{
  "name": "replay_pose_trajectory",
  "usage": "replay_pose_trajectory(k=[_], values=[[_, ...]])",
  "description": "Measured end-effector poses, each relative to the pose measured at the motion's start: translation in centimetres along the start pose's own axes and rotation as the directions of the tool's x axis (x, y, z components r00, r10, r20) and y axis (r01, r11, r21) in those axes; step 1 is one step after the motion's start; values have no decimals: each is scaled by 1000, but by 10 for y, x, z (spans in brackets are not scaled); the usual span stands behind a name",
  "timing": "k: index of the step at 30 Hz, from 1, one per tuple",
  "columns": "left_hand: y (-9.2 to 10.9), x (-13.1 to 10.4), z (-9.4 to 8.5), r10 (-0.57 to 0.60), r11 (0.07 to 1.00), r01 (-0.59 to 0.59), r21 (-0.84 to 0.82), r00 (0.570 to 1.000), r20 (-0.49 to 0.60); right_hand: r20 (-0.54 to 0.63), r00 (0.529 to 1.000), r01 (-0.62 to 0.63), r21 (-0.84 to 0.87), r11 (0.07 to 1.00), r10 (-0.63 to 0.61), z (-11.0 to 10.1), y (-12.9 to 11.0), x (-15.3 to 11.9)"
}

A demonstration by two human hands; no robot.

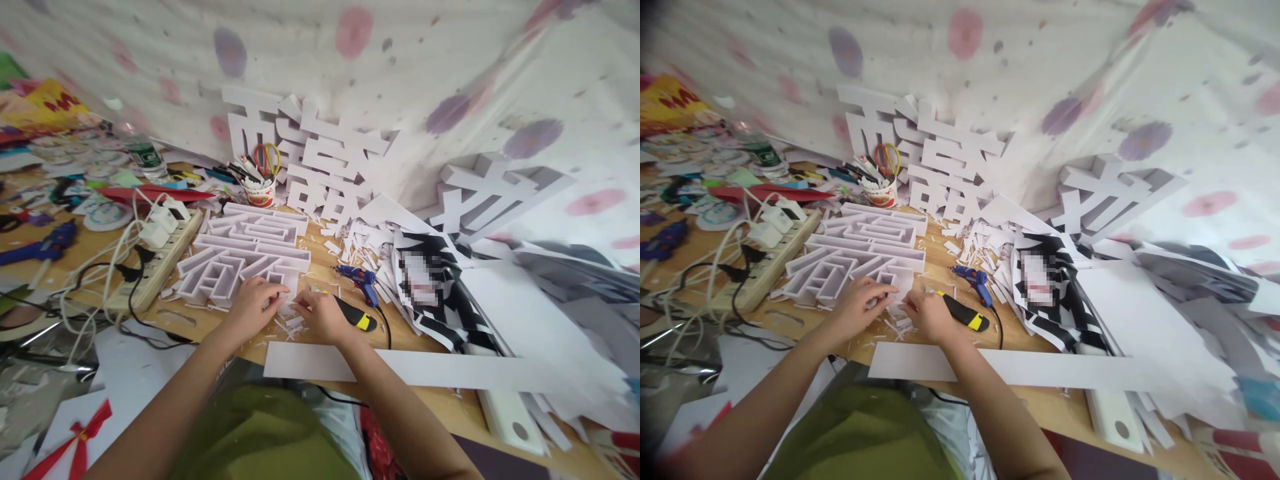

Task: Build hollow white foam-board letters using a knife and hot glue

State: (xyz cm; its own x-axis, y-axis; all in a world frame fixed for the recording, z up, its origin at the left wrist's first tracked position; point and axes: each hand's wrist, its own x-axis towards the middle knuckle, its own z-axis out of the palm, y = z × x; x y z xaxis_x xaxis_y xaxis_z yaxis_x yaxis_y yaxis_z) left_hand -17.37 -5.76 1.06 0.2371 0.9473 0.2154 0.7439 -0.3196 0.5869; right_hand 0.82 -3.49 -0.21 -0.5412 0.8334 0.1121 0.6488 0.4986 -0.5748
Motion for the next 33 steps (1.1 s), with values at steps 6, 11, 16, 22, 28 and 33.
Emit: replay_pose_trajectory(k=[6, 11, 16, 22, 28, 33], values=[[-1, 1, 6, 0, 1000, 0, 13, 1000, -24, 24, 1000, 16, 35, 999, -16, 0, 6, 1], [-3, 0, 9, 23, 1000, -22, 18, 999, -36, 27, 998, 58, 16, 998, -58, 2, 8, 2], [-1, 0, 8, 17, 1000, -16, 22, 999, -34, 10, 996, 88, 17, 996, -88, 4, 10, 1], [-1, -3, 2, 31, 999, -32, -5, 999, -28, -5, 988, 154, -12, 988, -154, 7, 11, -3], [-1, -10, -8, 124, 992, -124, -7, 989, 80, 11, 987, 161, -51, 986, -160, 6, 10, -3], [-1, -9, -5, 114, 992, -117, 40, 990, 82, 27, 984, 180, -102, 978, -178, 7, 9, -2]])
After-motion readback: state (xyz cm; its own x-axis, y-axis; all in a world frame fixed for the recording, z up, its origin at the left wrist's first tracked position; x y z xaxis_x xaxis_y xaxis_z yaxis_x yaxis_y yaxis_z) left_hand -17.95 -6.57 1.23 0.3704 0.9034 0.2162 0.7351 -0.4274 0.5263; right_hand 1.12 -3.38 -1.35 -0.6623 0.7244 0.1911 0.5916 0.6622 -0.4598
